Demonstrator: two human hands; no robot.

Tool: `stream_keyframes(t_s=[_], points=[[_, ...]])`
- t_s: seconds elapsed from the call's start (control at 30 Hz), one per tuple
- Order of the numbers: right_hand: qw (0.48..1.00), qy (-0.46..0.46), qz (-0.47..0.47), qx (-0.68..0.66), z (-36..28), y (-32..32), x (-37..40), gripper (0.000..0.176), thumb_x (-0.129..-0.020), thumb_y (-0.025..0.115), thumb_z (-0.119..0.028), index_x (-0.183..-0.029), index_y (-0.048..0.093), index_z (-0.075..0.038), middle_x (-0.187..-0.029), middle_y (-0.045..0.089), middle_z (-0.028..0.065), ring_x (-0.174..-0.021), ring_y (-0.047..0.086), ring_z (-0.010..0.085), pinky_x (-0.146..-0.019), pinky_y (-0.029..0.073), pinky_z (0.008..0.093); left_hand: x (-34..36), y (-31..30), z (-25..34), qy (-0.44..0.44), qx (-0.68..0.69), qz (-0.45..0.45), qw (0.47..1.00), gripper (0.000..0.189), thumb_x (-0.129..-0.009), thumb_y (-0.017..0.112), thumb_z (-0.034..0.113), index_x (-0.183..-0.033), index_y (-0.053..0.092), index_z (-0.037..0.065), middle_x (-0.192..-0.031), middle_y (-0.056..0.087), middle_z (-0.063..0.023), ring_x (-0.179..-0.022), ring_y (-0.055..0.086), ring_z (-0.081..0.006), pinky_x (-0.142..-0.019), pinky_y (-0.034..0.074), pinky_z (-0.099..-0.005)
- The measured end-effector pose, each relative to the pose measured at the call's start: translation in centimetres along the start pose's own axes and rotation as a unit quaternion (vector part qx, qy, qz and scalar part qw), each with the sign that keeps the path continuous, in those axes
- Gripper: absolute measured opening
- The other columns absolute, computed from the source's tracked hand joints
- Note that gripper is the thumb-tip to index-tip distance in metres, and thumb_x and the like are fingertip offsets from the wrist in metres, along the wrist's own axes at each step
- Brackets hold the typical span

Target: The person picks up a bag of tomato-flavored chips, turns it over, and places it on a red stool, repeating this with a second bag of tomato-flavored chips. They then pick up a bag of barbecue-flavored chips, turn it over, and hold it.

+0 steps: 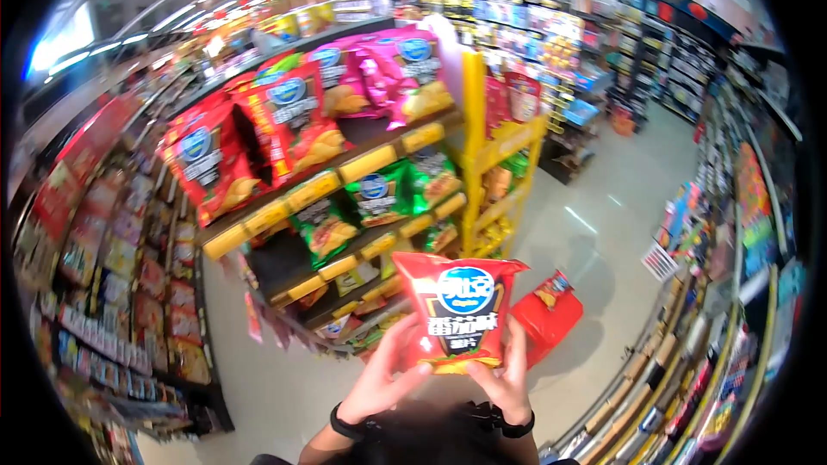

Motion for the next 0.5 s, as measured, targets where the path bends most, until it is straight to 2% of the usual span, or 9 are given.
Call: stream_keyframes(t_s=[0.07, 0.13, 0.33, 0.47, 0.5], points=[[0.999, 0.023, -0.015, -0.017, 0.2, -0.1, -0.8, 0.083, -0.080, 0.076, -0.009, -0.143, 0.023, 0.001, -0.140, 0.040, 0.0176, -0.126, 0.046, 0.0240, -0.104, 0.041, 0.0379, 0.1, 0.2, 0.7, -0.023, -0.049, 0.031, 0.998, 0.072, -0.090, 0.063, 0.007, -0.149, 0.021, 0.002, -0.145, 0.040, -0.0146, -0.134, 0.039, -0.0216, -0.108, 0.036, -0.0367], [0.999, 0.023, -0.048, -0.010, 0.5, -0.2, -1.4, 0.082, -0.080, 0.076, -0.009, -0.143, 0.023, 0.001, -0.139, 0.040, 0.0173, -0.126, 0.046, 0.0239, -0.104, 0.041, 0.0378, 0.1, 0.2, 0.9, -0.017, -0.074, 0.043, 0.996, 0.072, -0.091, 0.063, 0.010, -0.148, 0.020, -0.001, -0.146, 0.039, -0.0152, -0.136, 0.036, -0.0218, -0.110, 0.033, -0.0365], [0.992, 0.032, -0.123, 0.025, -0.4, -1.2, -2.6, 0.085, -0.078, 0.077, -0.011, -0.142, 0.024, 0.003, -0.138, 0.041, 0.0170, -0.127, 0.044, 0.0241, -0.107, 0.035, 0.0387, 0.4, 1.1, 0.1, -0.047, -0.098, 0.051, 0.993, 0.070, -0.092, 0.062, 0.015, -0.147, 0.022, -0.003, -0.145, 0.041, -0.0151, -0.133, 0.039, -0.0203, -0.109, 0.034, -0.0365], [0.993, 0.021, -0.118, 0.017, -1.3, -3.7, -1.8, 0.085, -0.077, 0.078, -0.009, -0.141, 0.024, 0.003, -0.135, 0.043, 0.0168, -0.125, 0.046, 0.0240, -0.104, 0.039, 0.0386, -0.7, 3.8, 0.8, -0.047, -0.089, 0.041, 0.994, 0.064, -0.092, 0.063, 0.017, -0.143, 0.029, -0.004, -0.135, 0.050, -0.0135, -0.124, 0.048, -0.0188, -0.104, 0.039, -0.0342], [0.994, 0.015, -0.106, 0.022, -1.4, -4.8, -1.4, 0.085, -0.077, 0.078, -0.008, -0.141, 0.023, 0.003, -0.134, 0.043, 0.0168, -0.124, 0.047, 0.0238, -0.103, 0.040, 0.0384, -1.3, 4.8, 0.5, -0.020, -0.087, 0.046, 0.995, 0.062, -0.092, 0.064, 0.017, -0.141, 0.032, -0.003, -0.131, 0.054, -0.0123, -0.119, 0.051, -0.0177, -0.102, 0.041, -0.0330]])
Point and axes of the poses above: each hand's wrist, its own x-axis away from the middle knuckle, its own y-axis out of the palm, z = x × y, the point moved 4 cm from there along -x, towards the middle knuckle
